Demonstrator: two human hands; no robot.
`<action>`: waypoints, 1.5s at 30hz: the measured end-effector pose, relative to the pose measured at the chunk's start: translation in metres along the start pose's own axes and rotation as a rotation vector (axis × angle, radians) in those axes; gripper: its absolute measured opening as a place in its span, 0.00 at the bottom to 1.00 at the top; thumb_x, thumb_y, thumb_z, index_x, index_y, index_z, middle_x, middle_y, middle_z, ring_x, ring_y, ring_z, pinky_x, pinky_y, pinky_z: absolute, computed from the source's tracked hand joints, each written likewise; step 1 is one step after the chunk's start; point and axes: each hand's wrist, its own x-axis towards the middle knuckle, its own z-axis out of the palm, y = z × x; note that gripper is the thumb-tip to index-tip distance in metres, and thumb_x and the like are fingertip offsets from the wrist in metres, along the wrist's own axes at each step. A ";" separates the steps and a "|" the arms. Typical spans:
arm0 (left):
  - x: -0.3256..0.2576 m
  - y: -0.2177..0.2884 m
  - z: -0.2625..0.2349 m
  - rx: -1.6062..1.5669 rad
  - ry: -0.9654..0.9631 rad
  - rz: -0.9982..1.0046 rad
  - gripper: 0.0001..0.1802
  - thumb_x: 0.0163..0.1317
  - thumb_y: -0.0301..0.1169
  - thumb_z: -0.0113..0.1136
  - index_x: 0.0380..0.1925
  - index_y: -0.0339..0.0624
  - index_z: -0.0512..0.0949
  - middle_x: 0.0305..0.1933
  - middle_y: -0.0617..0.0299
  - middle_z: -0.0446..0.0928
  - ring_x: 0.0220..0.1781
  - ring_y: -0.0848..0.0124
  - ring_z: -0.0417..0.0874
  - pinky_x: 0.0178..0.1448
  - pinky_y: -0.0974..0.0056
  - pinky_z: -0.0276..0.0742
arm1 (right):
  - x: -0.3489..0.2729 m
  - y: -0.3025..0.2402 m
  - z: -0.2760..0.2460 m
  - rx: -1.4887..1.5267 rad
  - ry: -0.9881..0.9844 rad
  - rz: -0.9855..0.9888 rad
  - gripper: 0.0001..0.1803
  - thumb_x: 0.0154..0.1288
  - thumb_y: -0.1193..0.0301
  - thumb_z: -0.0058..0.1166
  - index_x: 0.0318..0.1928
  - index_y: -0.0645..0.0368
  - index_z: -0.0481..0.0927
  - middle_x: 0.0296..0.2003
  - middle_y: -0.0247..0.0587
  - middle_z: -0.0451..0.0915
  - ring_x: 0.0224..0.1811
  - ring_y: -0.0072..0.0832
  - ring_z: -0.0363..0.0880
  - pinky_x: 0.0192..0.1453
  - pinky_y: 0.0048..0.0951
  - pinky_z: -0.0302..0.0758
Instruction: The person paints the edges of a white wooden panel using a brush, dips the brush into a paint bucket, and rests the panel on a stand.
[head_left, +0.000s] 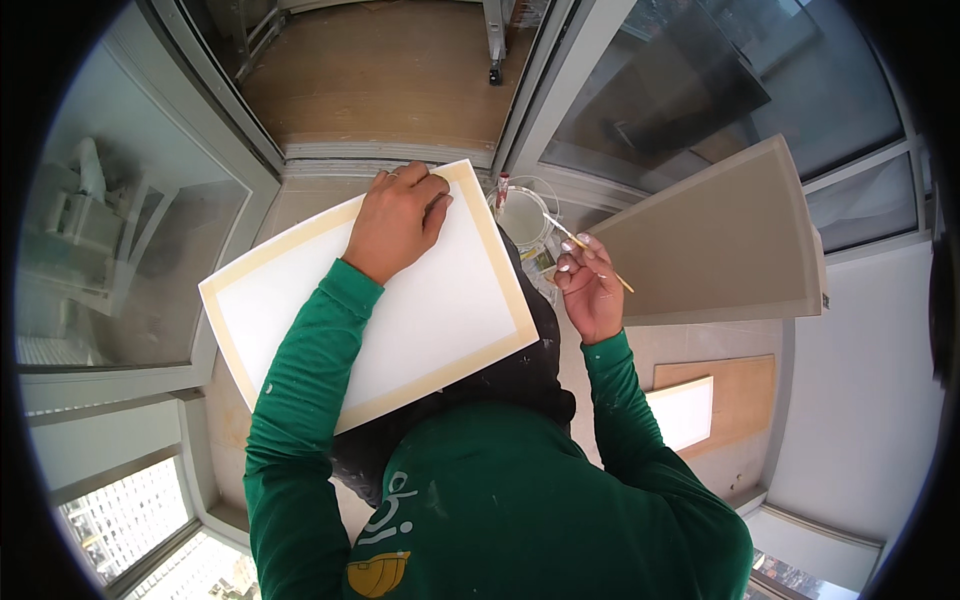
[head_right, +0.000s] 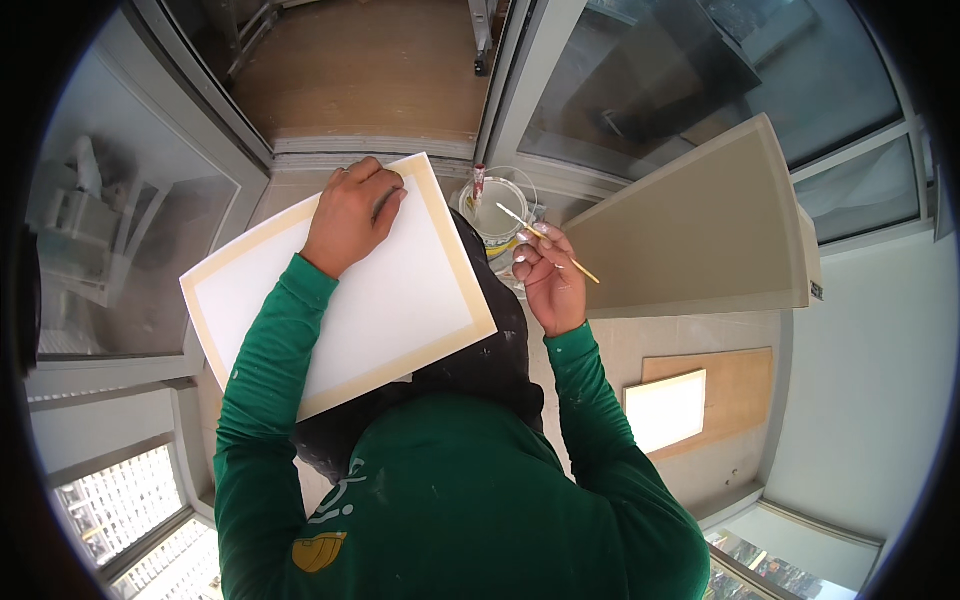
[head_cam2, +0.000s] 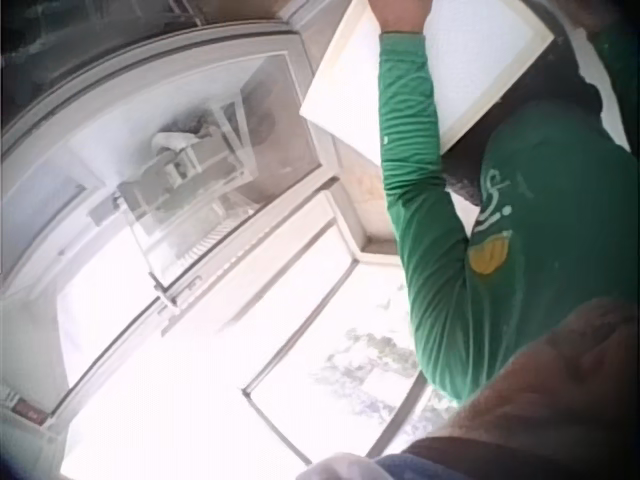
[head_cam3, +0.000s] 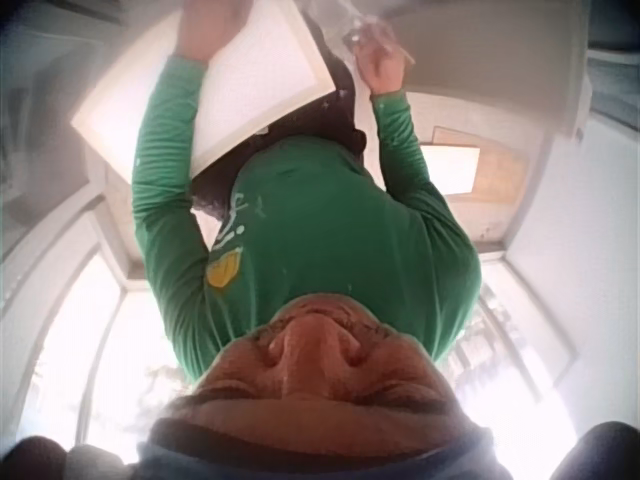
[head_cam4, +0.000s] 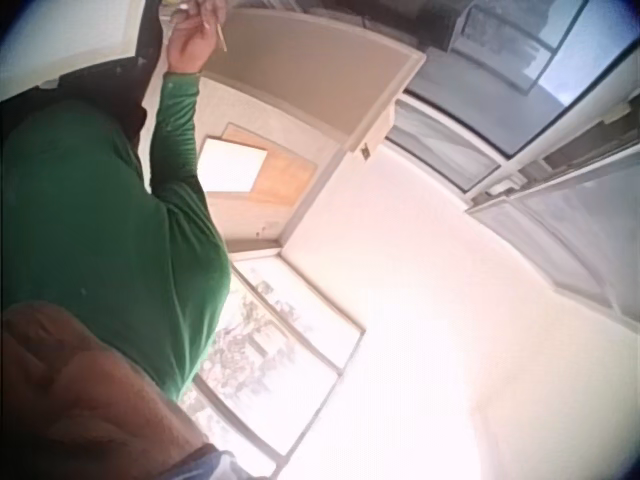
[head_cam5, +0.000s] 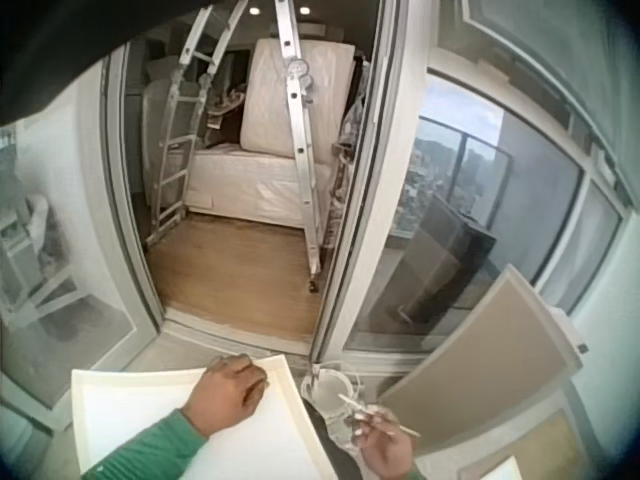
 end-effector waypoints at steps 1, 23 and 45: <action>0.000 0.002 0.000 -0.006 -0.015 -0.003 0.05 0.64 0.25 0.69 0.38 0.40 0.84 0.39 0.56 0.81 0.42 0.53 0.82 0.50 0.53 0.76 | -0.004 -0.003 0.003 -0.041 -0.005 -0.012 0.14 0.78 0.71 0.53 0.60 0.60 0.78 0.52 0.49 0.87 0.45 0.33 0.87 0.43 0.35 0.81; 0.017 0.004 0.019 0.015 -0.087 0.039 0.05 0.66 0.25 0.69 0.40 0.39 0.84 0.38 0.54 0.81 0.38 0.50 0.82 0.45 0.53 0.79 | -0.079 -0.054 0.014 -0.654 -0.165 -0.056 0.14 0.70 0.89 0.55 0.52 0.63 0.82 0.46 0.42 0.84 0.42 0.27 0.87 0.43 0.26 0.83; 0.013 0.006 0.014 0.023 -0.106 0.045 0.05 0.67 0.20 0.67 0.41 0.35 0.84 0.38 0.54 0.81 0.35 0.58 0.84 0.41 0.60 0.80 | -0.046 -0.047 0.029 -0.940 -0.373 -0.211 0.12 0.58 0.86 0.57 0.41 0.61 0.82 0.32 0.34 0.84 0.28 0.15 0.77 0.28 0.20 0.68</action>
